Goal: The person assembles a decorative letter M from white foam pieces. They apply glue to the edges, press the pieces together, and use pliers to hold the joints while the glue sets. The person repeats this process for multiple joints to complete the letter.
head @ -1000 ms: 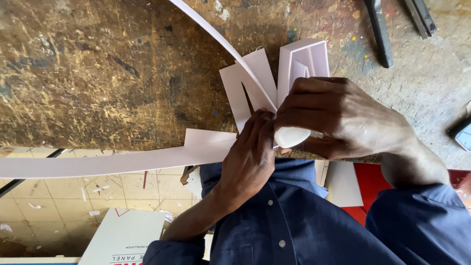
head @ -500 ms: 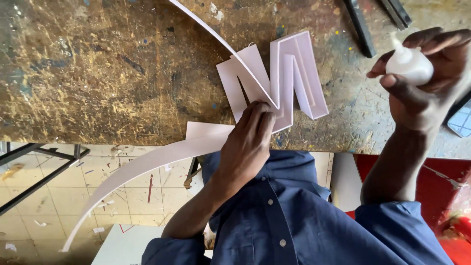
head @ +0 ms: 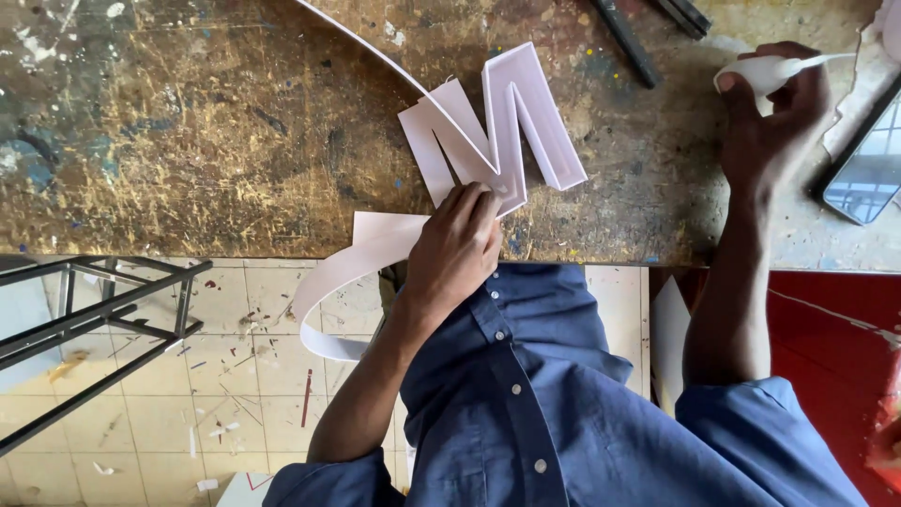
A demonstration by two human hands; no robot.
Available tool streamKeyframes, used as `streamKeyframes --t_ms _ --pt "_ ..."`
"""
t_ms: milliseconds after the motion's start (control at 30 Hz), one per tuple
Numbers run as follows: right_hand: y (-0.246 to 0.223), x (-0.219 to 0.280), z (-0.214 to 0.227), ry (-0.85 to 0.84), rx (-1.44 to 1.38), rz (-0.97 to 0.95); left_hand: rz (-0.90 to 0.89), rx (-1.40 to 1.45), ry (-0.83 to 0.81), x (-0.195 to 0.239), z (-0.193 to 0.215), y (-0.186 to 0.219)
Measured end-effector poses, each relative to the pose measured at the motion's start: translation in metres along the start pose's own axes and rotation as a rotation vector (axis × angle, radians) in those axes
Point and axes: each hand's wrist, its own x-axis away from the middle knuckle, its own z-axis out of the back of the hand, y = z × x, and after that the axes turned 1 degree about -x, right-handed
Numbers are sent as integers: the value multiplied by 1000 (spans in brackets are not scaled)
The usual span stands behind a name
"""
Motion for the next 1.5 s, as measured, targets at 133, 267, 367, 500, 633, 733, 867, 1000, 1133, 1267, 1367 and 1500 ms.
streamKeyframes --t_ms 133,267,367,500,633,733,867,1000,1133,1267,1367,1500 --pt "-12 10 3 -3 -56 -4 12 -5 -14 3 -6 -3" --pt "-25 31 0 233 84 65 31 7 -43 3 -9 -6" --pt "-42 52 -17 316 -9 31 22 9 -69 3 -11 -9" --pt "-81 67 -36 -23 -219 -69 21 4 -38 5 -22 -17" --pt "-148 41 -46 -425 -326 -41 35 74 -74 -1 -8 -17" --pt "-171 33 -49 -507 -268 -29 43 126 -111 -4 -2 -18" --pt "-170 29 -55 -498 -162 19 -6 109 -138 1 -19 -30" --pt "-159 30 -56 -516 -134 32 -45 117 -175 2 4 -26" --pt "-166 26 -55 -537 -91 19 -81 126 -226 19 70 -22" --pt "-170 24 -56 -517 -139 -45 126 -86 -229 98 115 -65" --pt "-173 24 -56 -508 -126 -23 360 -122 -172 169 156 -90" --pt "-153 33 -64 -469 -20 77 464 -219 -157 214 187 -117"
